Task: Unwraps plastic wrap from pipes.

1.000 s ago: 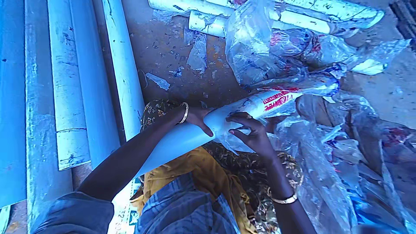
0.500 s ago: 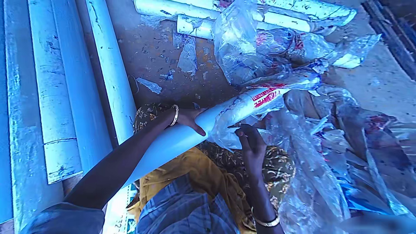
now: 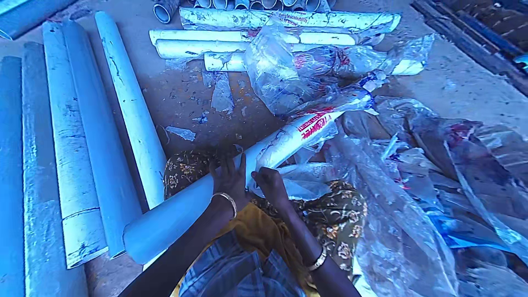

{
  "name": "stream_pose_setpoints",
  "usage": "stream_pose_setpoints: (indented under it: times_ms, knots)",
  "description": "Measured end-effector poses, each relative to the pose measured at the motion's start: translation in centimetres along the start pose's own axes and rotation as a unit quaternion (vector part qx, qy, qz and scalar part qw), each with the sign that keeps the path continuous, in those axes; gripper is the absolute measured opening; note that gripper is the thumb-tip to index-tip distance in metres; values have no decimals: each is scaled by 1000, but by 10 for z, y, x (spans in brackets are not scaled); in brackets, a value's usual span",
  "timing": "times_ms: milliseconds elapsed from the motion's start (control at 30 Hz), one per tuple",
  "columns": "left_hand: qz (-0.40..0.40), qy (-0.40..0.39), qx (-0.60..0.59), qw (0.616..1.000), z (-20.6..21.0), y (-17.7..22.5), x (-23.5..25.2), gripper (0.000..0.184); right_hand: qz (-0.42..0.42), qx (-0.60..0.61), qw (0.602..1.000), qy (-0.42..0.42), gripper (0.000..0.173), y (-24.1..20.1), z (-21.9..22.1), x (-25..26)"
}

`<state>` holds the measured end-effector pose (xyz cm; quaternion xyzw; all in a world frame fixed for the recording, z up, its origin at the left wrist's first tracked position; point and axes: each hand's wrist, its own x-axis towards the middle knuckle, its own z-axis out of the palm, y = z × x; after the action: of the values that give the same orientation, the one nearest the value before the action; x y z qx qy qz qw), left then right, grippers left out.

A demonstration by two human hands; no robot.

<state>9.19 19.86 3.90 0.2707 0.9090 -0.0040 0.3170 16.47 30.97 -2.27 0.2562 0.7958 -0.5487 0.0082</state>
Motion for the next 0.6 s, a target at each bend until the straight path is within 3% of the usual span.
stream_pose_setpoints:
  times_ms: [67, 100, 233, 367, 467, 533, 600]
  knots:
    - [2, 150, 27, 988, 30, -4, 6, 112, 6, 27, 999, 25, 31, -5, 5, 1]
    - [7, 172, 47, 984, 32, -9, 8, 111, 10, 34, 999, 33, 30, -7, 8, 1]
    - [-9, 14, 43, 999, -19, -24, -4, 110, -9, 67, 998, 15, 28, -32, 7, 1]
    - [13, 25, 90, 996, -56, -58, -29, 108, -72, 95, 992, -44, 29, -69, 13, -3]
    - [17, 55, 114, 992, -63, -95, -29, 106, -112, -53, 987, -107, 32, -100, 22, -7]
    - [2, 52, 106, 993, -53, -118, -19, 103, -99, -198, 961, -165, 55, -114, 33, -10]
    - [12, 98, 72, 993, -30, -134, -12, 95, -98, -289, 933, -189, 69, -112, 51, -12]
